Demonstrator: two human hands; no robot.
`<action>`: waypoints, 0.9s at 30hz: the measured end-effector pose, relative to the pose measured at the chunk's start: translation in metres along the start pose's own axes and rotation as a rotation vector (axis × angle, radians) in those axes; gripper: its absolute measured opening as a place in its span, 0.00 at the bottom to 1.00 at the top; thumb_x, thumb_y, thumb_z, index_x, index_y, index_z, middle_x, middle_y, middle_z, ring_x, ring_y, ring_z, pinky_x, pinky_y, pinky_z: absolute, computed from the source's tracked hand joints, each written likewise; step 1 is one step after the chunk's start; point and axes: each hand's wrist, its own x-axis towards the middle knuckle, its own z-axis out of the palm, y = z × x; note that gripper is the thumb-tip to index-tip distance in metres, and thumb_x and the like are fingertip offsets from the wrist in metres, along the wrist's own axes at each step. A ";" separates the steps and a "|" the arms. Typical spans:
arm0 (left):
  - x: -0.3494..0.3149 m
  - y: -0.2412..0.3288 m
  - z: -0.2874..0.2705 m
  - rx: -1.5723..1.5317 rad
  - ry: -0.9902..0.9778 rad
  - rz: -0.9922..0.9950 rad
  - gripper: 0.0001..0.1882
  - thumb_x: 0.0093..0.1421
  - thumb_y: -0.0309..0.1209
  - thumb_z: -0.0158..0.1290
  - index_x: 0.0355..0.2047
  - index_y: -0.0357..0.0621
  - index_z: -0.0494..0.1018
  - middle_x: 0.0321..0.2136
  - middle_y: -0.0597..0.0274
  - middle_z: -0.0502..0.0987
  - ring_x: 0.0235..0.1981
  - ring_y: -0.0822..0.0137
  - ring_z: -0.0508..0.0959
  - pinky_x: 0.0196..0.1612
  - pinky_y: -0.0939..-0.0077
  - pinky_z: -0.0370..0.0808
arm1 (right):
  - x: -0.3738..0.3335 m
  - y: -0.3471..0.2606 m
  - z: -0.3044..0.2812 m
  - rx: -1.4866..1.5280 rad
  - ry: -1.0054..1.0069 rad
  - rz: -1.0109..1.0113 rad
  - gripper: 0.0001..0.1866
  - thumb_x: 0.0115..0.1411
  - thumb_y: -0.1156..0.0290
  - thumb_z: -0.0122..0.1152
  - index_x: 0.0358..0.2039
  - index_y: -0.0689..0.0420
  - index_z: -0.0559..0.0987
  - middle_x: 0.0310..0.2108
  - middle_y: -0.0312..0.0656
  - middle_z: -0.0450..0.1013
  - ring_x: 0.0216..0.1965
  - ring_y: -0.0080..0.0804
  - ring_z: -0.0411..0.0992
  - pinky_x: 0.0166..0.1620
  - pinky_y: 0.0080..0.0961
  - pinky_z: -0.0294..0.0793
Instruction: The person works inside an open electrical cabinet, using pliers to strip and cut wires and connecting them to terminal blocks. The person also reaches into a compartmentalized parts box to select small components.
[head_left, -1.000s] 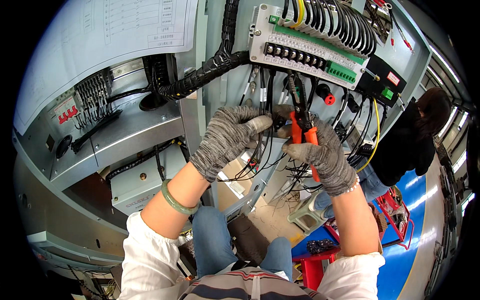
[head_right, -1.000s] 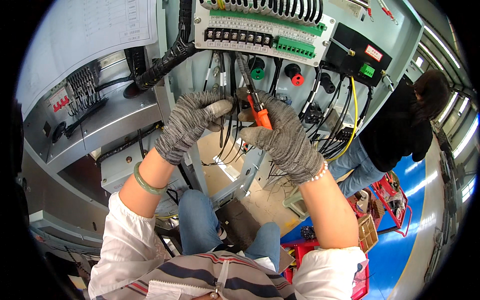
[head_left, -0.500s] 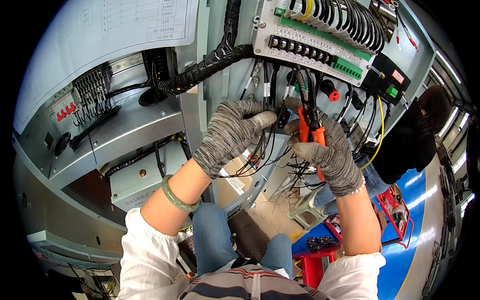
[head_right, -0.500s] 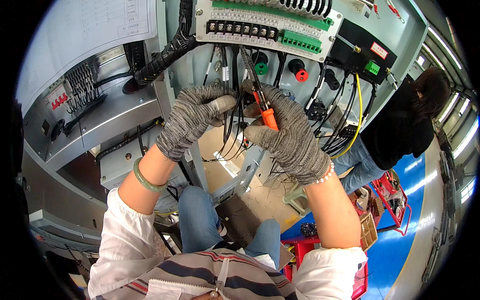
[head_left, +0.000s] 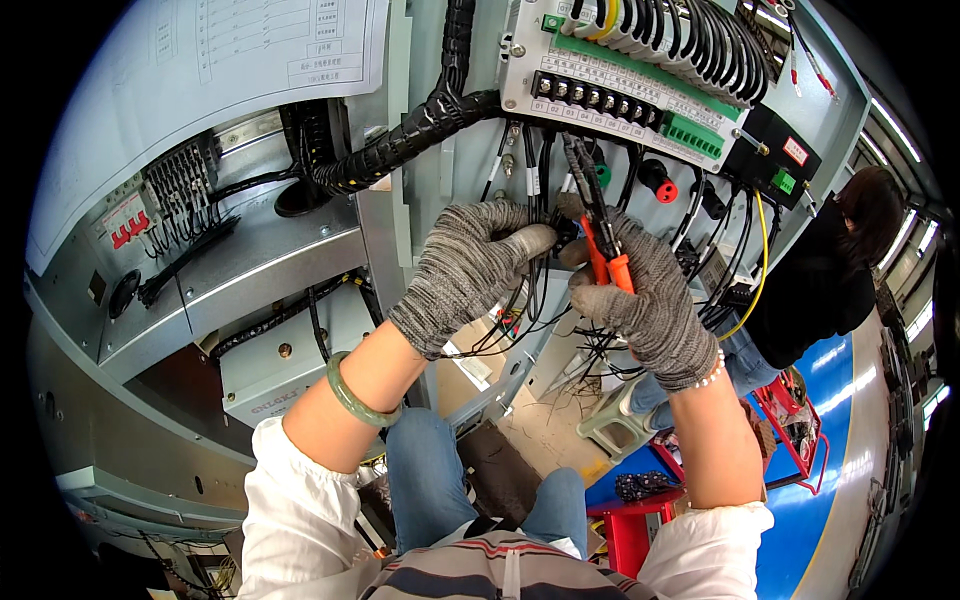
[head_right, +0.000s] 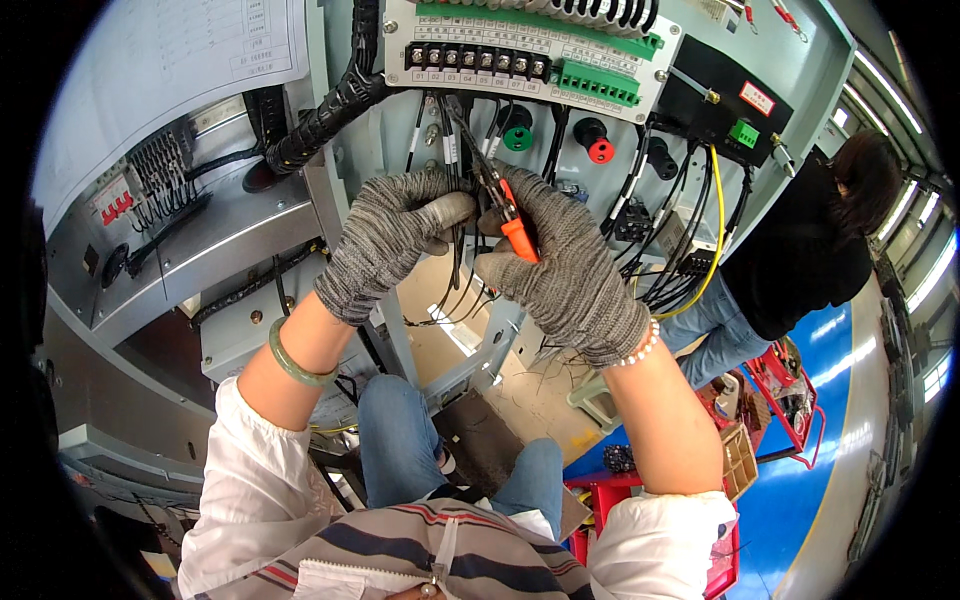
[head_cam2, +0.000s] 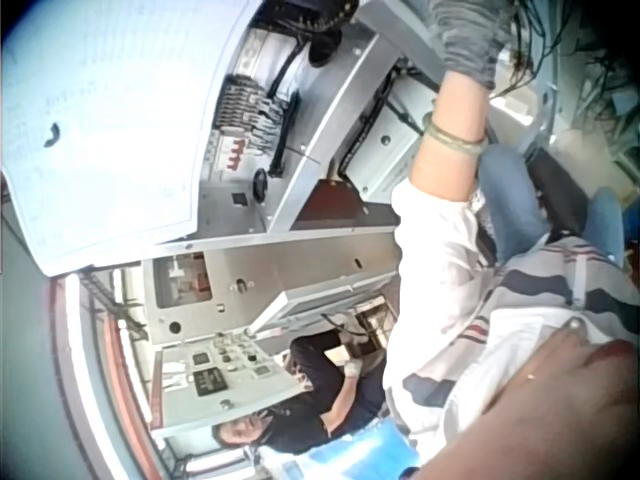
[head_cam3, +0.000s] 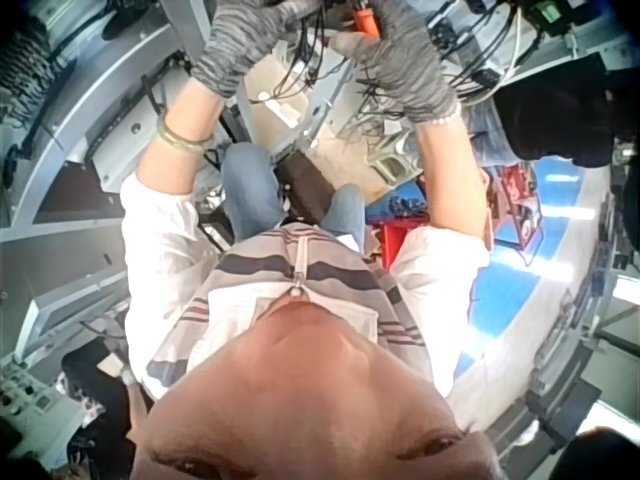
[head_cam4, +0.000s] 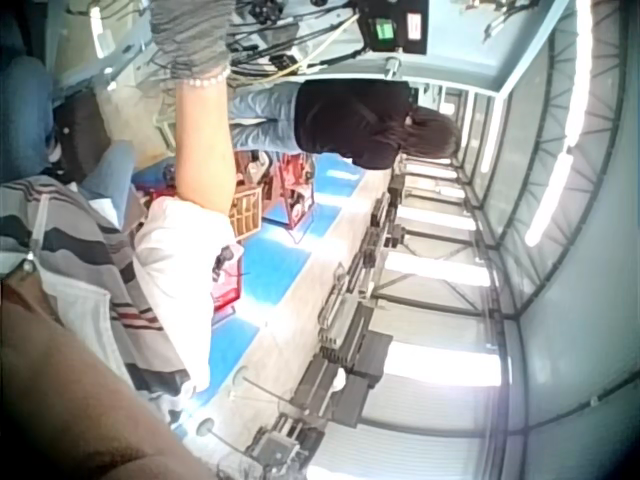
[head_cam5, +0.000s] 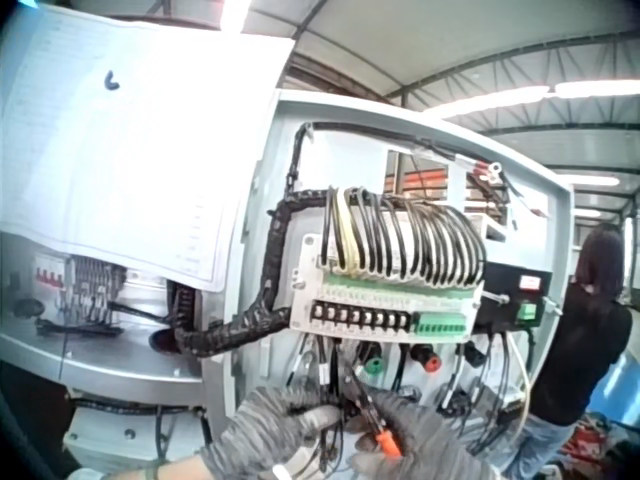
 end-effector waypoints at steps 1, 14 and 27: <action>0.001 -0.001 0.001 0.009 0.002 0.004 0.13 0.56 0.36 0.56 0.34 0.38 0.77 0.21 0.65 0.75 0.22 0.77 0.73 0.27 0.83 0.73 | 0.001 -0.002 0.000 -0.012 -0.012 -0.008 0.34 0.45 0.68 0.64 0.54 0.61 0.66 0.34 0.42 0.71 0.33 0.26 0.69 0.37 0.23 0.73; 0.004 0.007 -0.003 0.173 -0.018 -0.001 0.15 0.54 0.38 0.57 0.35 0.38 0.77 0.20 0.66 0.75 0.17 0.78 0.70 0.22 0.82 0.69 | 0.013 0.007 -0.008 -0.013 -0.049 -0.158 0.30 0.45 0.68 0.63 0.50 0.62 0.70 0.31 0.41 0.72 0.29 0.26 0.69 0.35 0.23 0.72; 0.007 0.015 -0.008 0.219 -0.095 -0.069 0.17 0.54 0.40 0.57 0.35 0.37 0.78 0.22 0.62 0.76 0.18 0.76 0.72 0.24 0.82 0.72 | 0.016 0.001 -0.011 -0.002 -0.095 -0.144 0.26 0.46 0.71 0.62 0.48 0.65 0.70 0.28 0.40 0.72 0.26 0.23 0.69 0.33 0.23 0.73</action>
